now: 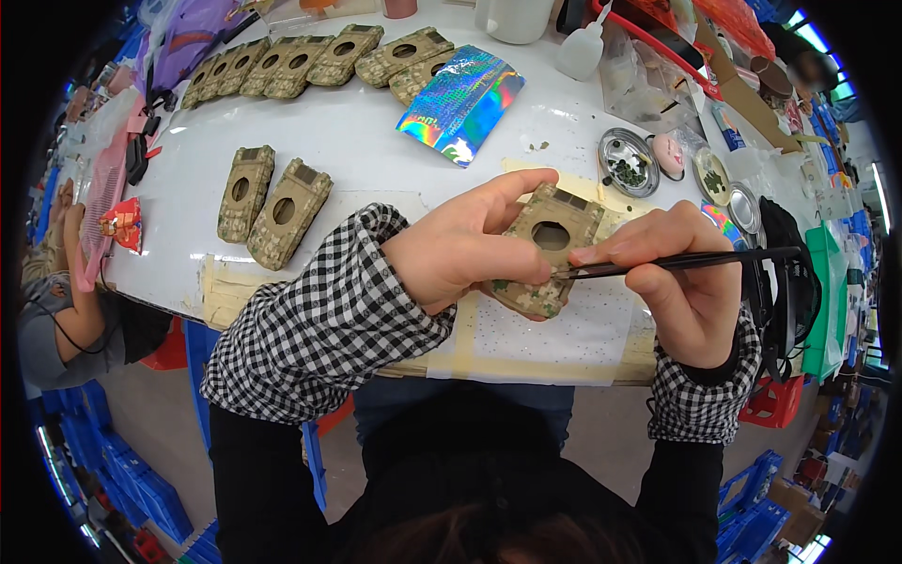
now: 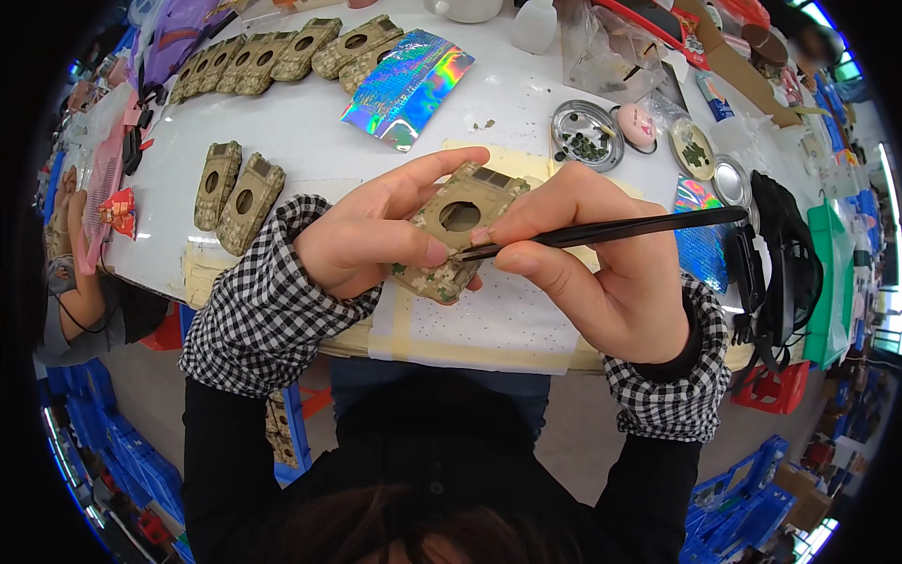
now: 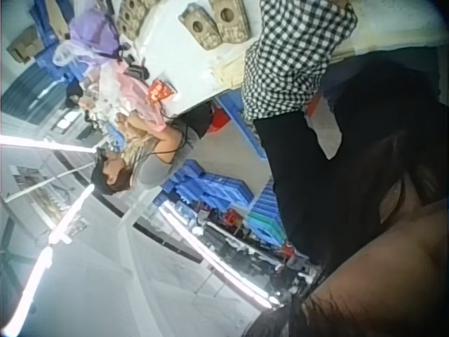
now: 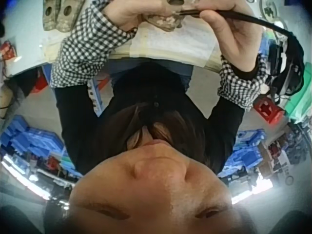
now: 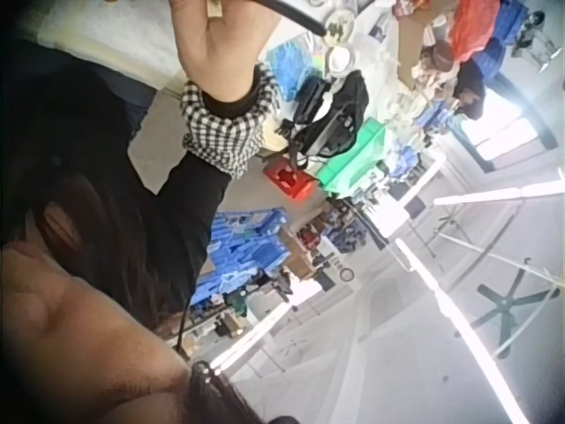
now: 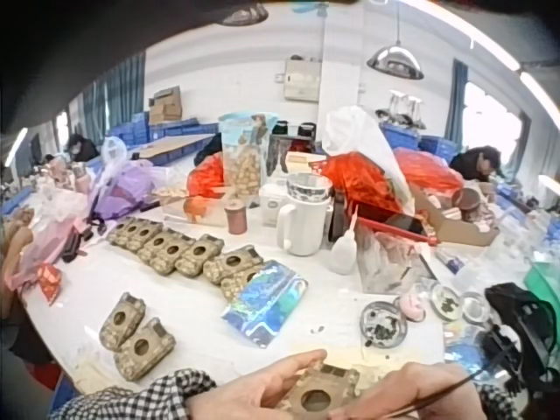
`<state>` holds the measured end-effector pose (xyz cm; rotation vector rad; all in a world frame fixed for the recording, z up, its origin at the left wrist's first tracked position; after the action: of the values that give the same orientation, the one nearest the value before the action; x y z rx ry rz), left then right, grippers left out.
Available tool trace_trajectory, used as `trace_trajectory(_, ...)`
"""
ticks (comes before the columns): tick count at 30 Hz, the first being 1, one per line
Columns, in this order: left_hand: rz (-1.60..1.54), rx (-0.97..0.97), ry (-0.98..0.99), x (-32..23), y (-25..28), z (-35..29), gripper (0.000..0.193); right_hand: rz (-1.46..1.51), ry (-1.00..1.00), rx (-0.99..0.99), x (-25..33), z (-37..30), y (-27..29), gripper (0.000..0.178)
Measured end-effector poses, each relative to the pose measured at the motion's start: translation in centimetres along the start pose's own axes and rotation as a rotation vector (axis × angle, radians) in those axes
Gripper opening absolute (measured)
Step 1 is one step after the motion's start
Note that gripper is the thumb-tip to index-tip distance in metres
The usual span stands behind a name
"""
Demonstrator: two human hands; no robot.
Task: Apply adhesive or paint to toy tank hulls and attach small detailing parts using a brush and tweezers.
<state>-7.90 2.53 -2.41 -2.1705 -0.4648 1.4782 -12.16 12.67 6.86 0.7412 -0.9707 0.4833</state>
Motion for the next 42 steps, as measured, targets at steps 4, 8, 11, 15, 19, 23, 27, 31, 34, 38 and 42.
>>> trace_trajectory(4, 0.005, -0.004, 0.001, -0.1, 0.0, -0.1, 0.081, 0.055, 0.0, -0.049, -0.3, -0.1, 0.1, 0.014)
trace_trajectory(8, 0.009, -0.014, -0.008, -0.1, 0.0, -0.1, 0.079, 0.081, 0.005, -0.045, -0.4, -0.1, 0.2, 0.016)
trace_trajectory(11, -0.006, -0.008, -0.031, -0.3, -0.1, -0.1, 0.077, 0.149, 0.014, -0.077, -0.5, -0.2, 0.3, 0.017)
trace_trajectory(15, -0.06, -0.003, 0.01, -0.2, 0.2, 0.1, 0.075, 0.227, 0.023, -0.162, -0.2, -0.1, 1.1, 0.02)
trace_trajectory(19, -0.092, -0.019, 0.012, -0.5, 0.3, 0.0, 0.069, 0.134, 0.091, -0.258, 0.0, 0.0, 2.0, 0.029)
trace_trajectory(23, -0.086, -0.095, -0.081, -1.3, 1.1, 0.3, 0.062, 0.034, 0.122, -0.321, -0.3, -0.5, 3.1, 0.031)
trace_trajectory(27, -0.079, -0.179, -0.157, -2.2, 1.7, 0.3, 0.06, 0.075, 0.139, -0.43, -0.7, -0.6, 4.1, 0.022)
trace_trajectory(31, -0.082, -0.199, -0.129, -2.3, 1.6, 0.0, 0.06, -0.052, 0.073, -0.509, -1.2, -0.6, 4.6, 0.017)
trace_trajectory(34, -0.062, -0.213, -0.125, -2.3, 1.5, 0.0, 0.061, -0.081, 0.11, -0.464, -1.3, -0.7, 4.6, 0.015)
trace_trajectory(38, 0.01, -0.211, -0.146, -2.4, 1.4, -0.1, 0.063, -0.088, 0.097, -0.438, -1.4, -0.9, 4.1, 0.016)
trace_trajectory(42, 0.06, -0.201, -0.16, -2.6, 1.1, -0.3, 0.066, -0.129, 0.152, -0.406, -1.0, -1.2, 3.7, 0.019)
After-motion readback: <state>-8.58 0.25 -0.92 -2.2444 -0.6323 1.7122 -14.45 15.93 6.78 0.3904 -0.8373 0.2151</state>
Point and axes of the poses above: each hand's wrist, its own z-axis towards the middle knuckle, its own y-axis out of the back of the hand, x = y × z, the point moved 9 cm from there along z, towards the middle knuckle, and after that the axes turned 8 degrees about -x, right-handed, at the moved point
